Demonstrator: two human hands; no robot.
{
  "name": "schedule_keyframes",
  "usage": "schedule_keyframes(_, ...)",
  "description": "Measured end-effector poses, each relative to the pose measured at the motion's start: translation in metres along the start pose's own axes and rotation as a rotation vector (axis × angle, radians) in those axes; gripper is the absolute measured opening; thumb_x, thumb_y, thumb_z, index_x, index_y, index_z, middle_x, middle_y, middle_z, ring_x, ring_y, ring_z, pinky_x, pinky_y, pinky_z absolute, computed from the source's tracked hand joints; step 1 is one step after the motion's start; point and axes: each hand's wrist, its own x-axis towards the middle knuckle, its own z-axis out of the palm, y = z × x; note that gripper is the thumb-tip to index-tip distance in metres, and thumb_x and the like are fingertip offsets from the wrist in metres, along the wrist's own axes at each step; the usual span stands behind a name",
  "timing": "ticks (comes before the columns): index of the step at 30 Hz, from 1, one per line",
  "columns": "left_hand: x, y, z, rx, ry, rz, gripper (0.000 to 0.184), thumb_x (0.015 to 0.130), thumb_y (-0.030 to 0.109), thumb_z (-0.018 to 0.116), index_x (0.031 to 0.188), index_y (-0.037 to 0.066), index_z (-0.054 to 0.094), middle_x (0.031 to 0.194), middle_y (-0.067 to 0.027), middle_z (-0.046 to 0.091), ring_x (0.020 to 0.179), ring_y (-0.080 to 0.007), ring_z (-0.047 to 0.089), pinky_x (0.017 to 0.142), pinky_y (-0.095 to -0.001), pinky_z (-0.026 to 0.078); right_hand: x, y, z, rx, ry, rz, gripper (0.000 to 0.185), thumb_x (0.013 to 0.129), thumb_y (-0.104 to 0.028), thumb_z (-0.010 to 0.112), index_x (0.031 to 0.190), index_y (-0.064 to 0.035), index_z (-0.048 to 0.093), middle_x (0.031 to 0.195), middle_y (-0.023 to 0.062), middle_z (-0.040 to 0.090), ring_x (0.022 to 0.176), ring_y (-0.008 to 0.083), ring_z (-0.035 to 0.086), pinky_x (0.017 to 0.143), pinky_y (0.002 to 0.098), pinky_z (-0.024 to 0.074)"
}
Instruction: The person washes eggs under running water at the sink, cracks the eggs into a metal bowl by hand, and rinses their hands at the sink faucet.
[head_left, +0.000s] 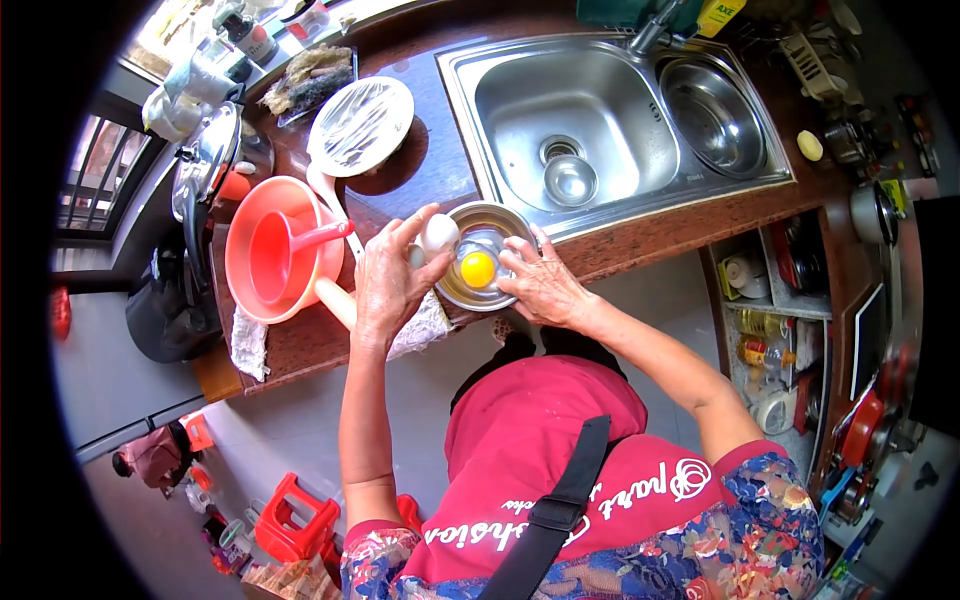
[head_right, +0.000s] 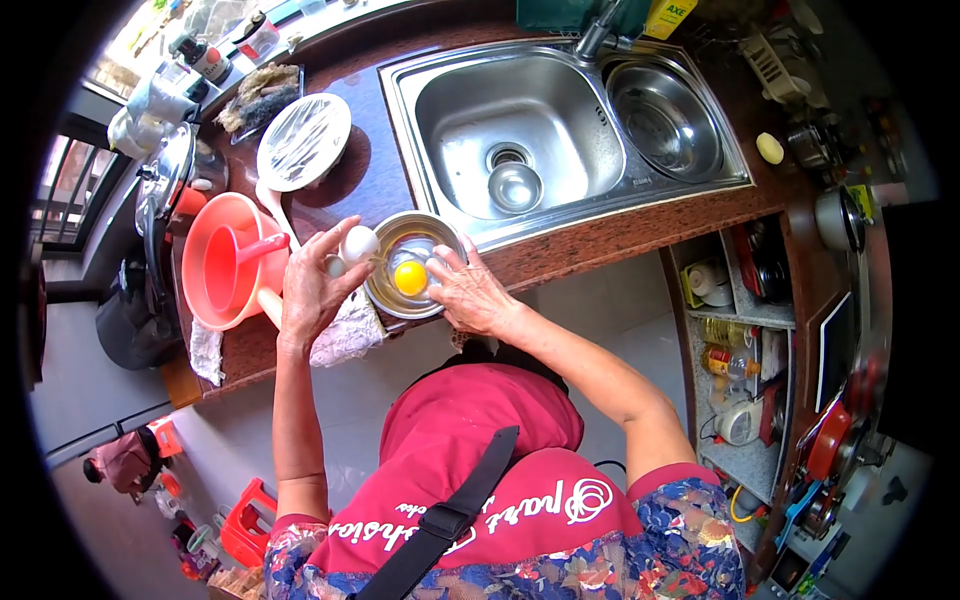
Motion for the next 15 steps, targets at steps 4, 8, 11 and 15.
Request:
schedule_keyframes(4,0.0001,-0.0008,-0.0007,0.007,-0.008,-0.024,0.052,0.073,0.022,0.074,0.122,0.012,0.058,0.09,-0.0127,0.06,0.079,-0.0276,0.062,0.07,-0.0391,0.05,0.0028,0.0004,-0.0044,-0.004,-0.001,-0.022,0.029,0.061,-0.013,0.072,0.088,-0.0104,0.062,0.112,0.0125,0.046,0.124,0.0309,0.034,0.107,0.0595,0.018)
schedule_keyframes(8,0.0008,-0.0009,-0.0011,0.013,-0.012,-0.034,0.053,0.072,0.022,0.074,0.121,0.012,0.058,0.091,-0.0128,0.061,0.08,-0.0278,0.063,0.07,-0.0393,0.05,0.0058,0.0014,-0.0096,0.001,-0.007,-0.042,0.024,0.059,-0.01,0.07,0.081,-0.0077,0.063,0.108,0.0123,0.047,0.121,0.0307,0.037,0.105,0.0598,0.0208)
schedule_keyframes(11,0.001,-0.0012,-0.0012,0.001,-0.001,-0.033,0.053,0.072,0.022,0.074,0.121,0.013,0.058,0.092,-0.0129,0.061,0.08,-0.0283,0.063,0.07,-0.0397,0.049,0.0073,0.0038,-0.0081,-0.019,-0.016,-0.062,0.022,0.06,-0.009,0.068,0.081,-0.0059,0.062,0.106,0.0125,0.047,0.118,0.0307,0.039,0.104,0.0602,0.0222)
schedule_keyframes(15,0.0007,-0.0011,-0.001,-0.003,0.01,-0.027,0.053,0.072,0.022,0.074,0.121,0.013,0.058,0.092,-0.013,0.062,0.081,-0.029,0.063,0.07,-0.0399,0.049,0.0086,0.0063,-0.0106,-0.015,-0.041,-0.072,0.023,0.061,-0.007,0.067,0.083,-0.0048,0.061,0.105,0.0128,0.048,0.117,0.0307,0.04,0.103,0.0606,0.0229)
